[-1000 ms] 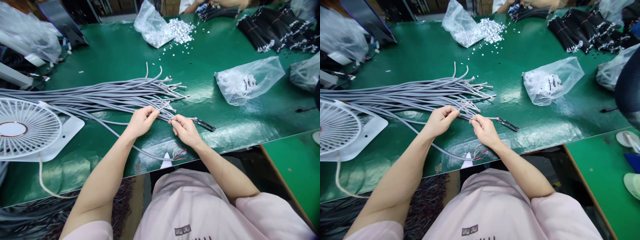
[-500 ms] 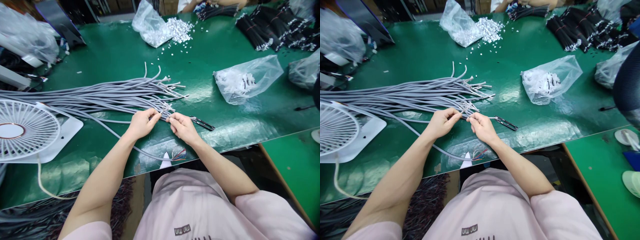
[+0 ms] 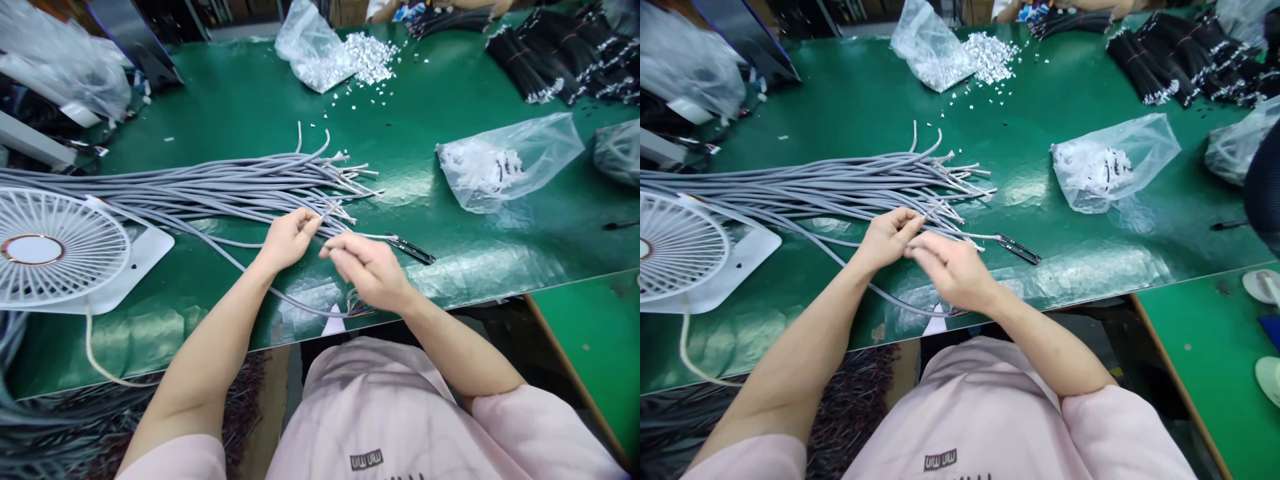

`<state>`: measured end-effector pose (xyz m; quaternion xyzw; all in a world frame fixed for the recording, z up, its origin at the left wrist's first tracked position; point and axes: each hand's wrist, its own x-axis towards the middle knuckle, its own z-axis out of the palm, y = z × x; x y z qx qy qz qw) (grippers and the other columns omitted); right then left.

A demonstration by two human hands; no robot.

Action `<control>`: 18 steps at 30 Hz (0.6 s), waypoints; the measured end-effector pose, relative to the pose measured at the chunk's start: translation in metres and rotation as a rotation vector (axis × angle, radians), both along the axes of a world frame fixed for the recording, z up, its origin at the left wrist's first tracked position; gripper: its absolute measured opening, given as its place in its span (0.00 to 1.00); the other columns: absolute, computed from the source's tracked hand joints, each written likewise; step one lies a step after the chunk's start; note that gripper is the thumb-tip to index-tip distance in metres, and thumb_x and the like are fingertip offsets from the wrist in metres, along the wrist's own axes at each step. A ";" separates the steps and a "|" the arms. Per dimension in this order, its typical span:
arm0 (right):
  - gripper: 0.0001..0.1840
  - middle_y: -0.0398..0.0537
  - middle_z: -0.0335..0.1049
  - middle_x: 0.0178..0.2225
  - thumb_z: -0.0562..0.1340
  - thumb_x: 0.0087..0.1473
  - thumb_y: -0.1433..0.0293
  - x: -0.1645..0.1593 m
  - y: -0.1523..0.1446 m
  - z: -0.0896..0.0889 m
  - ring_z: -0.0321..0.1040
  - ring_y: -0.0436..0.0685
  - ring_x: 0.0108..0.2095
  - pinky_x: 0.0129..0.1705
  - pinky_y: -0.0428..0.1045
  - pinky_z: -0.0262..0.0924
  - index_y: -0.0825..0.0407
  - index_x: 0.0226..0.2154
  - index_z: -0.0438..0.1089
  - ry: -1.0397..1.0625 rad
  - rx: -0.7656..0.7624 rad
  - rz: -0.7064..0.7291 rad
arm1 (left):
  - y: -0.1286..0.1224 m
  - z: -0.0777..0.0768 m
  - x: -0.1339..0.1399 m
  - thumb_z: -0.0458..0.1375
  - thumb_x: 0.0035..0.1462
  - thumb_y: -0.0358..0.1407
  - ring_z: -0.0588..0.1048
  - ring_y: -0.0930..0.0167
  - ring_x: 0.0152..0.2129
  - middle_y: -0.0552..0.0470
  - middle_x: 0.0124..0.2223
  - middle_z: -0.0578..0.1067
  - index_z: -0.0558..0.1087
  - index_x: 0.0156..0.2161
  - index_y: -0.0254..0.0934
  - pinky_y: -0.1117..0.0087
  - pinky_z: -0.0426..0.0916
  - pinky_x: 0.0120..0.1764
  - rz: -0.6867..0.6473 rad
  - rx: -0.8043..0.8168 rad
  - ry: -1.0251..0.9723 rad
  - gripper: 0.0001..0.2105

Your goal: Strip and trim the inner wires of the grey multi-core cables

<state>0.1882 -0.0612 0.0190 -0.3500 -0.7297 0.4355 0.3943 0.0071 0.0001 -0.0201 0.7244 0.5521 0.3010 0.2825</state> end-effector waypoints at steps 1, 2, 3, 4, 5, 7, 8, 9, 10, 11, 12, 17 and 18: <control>0.11 0.40 0.64 0.23 0.52 0.61 0.69 0.004 0.004 -0.005 0.56 0.46 0.22 0.28 0.44 0.53 0.55 0.34 0.69 -0.030 -0.023 -0.080 | 0.000 0.003 -0.001 0.51 0.58 0.42 0.67 0.74 0.23 0.53 0.27 0.73 0.73 0.33 0.34 0.73 0.59 0.29 0.004 -0.007 -0.048 0.14; 0.11 0.40 0.62 0.21 0.52 0.60 0.69 0.007 0.009 -0.012 0.56 0.47 0.22 0.29 0.45 0.53 0.55 0.33 0.68 -0.060 -0.048 -0.139 | 0.000 0.007 -0.003 0.50 0.58 0.41 0.65 0.74 0.23 0.54 0.26 0.71 0.72 0.31 0.33 0.73 0.58 0.29 0.005 -0.021 -0.085 0.14; 0.11 0.39 0.60 0.20 0.53 0.60 0.69 0.010 0.014 -0.020 0.56 0.47 0.22 0.29 0.45 0.53 0.55 0.32 0.68 -0.087 -0.075 -0.177 | 0.000 0.010 -0.004 0.49 0.58 0.41 0.64 0.75 0.22 0.54 0.24 0.69 0.71 0.30 0.33 0.73 0.58 0.28 0.003 -0.038 -0.117 0.14; 0.11 0.39 0.60 0.19 0.53 0.59 0.69 0.013 0.019 -0.027 0.56 0.48 0.22 0.29 0.45 0.53 0.55 0.31 0.68 -0.109 -0.103 -0.195 | 0.000 0.013 -0.005 0.49 0.58 0.41 0.63 0.75 0.21 0.55 0.23 0.67 0.70 0.29 0.34 0.73 0.57 0.27 -0.001 -0.060 -0.148 0.14; 0.11 0.39 0.60 0.18 0.53 0.59 0.69 0.014 0.023 -0.032 0.56 0.48 0.22 0.29 0.46 0.52 0.55 0.31 0.68 -0.125 -0.129 -0.202 | -0.001 0.015 -0.006 0.49 0.58 0.41 0.61 0.76 0.20 0.56 0.21 0.65 0.70 0.28 0.34 0.73 0.56 0.26 -0.007 -0.081 -0.179 0.14; 0.11 0.39 0.59 0.18 0.52 0.59 0.69 0.014 0.027 -0.039 0.57 0.49 0.21 0.29 0.46 0.52 0.54 0.32 0.68 -0.142 -0.163 -0.196 | -0.001 0.017 -0.008 0.49 0.58 0.42 0.58 0.76 0.18 0.57 0.19 0.60 0.69 0.28 0.34 0.73 0.54 0.24 -0.020 -0.121 -0.225 0.15; 0.11 0.39 0.59 0.18 0.52 0.59 0.69 0.012 0.028 -0.041 0.57 0.49 0.21 0.29 0.46 0.52 0.54 0.31 0.68 -0.143 -0.167 -0.192 | -0.001 0.017 -0.008 0.49 0.58 0.43 0.56 0.76 0.18 0.58 0.19 0.59 0.69 0.27 0.34 0.73 0.53 0.24 -0.027 -0.136 -0.238 0.15; 0.11 0.39 0.59 0.17 0.52 0.59 0.69 0.011 0.028 -0.041 0.57 0.50 0.21 0.29 0.46 0.52 0.53 0.31 0.67 -0.143 -0.167 -0.187 | 0.000 0.017 -0.008 0.49 0.58 0.43 0.56 0.76 0.17 0.58 0.18 0.58 0.68 0.27 0.35 0.73 0.53 0.23 -0.034 -0.147 -0.247 0.15; 0.11 0.39 0.59 0.17 0.52 0.59 0.69 0.009 0.028 -0.041 0.57 0.50 0.21 0.29 0.46 0.52 0.53 0.31 0.67 -0.141 -0.162 -0.185 | 0.000 0.016 -0.009 0.49 0.58 0.43 0.55 0.76 0.17 0.58 0.18 0.57 0.68 0.27 0.35 0.73 0.52 0.23 -0.039 -0.156 -0.250 0.15; 0.11 0.39 0.59 0.17 0.52 0.59 0.69 0.008 0.028 -0.040 0.57 0.50 0.22 0.29 0.46 0.52 0.53 0.31 0.67 -0.136 -0.157 -0.183 | 0.000 0.016 -0.009 0.49 0.58 0.44 0.55 0.76 0.17 0.58 0.18 0.57 0.68 0.27 0.35 0.73 0.52 0.23 -0.042 -0.161 -0.250 0.15; 0.11 0.39 0.59 0.17 0.52 0.59 0.69 0.007 0.028 -0.039 0.57 0.50 0.22 0.29 0.46 0.52 0.53 0.31 0.67 -0.130 -0.152 -0.184 | 0.000 0.015 -0.009 0.49 0.58 0.44 0.55 0.76 0.17 0.58 0.18 0.57 0.68 0.27 0.35 0.73 0.52 0.23 -0.044 -0.164 -0.247 0.15; 0.11 0.38 0.58 0.18 0.52 0.59 0.68 0.006 0.029 -0.039 0.57 0.49 0.22 0.29 0.46 0.52 0.53 0.31 0.67 -0.108 -0.148 -0.203 | -0.001 0.015 -0.008 0.49 0.58 0.42 0.54 0.77 0.17 0.59 0.18 0.56 0.68 0.27 0.35 0.73 0.52 0.23 -0.047 -0.166 -0.246 0.15; 0.11 0.38 0.58 0.18 0.52 0.59 0.68 0.006 0.029 -0.039 0.56 0.49 0.22 0.29 0.46 0.52 0.53 0.31 0.67 -0.109 -0.150 -0.203 | -0.001 0.015 -0.008 0.49 0.58 0.42 0.54 0.77 0.16 0.59 0.18 0.55 0.68 0.27 0.35 0.73 0.52 0.23 -0.047 -0.164 -0.250 0.14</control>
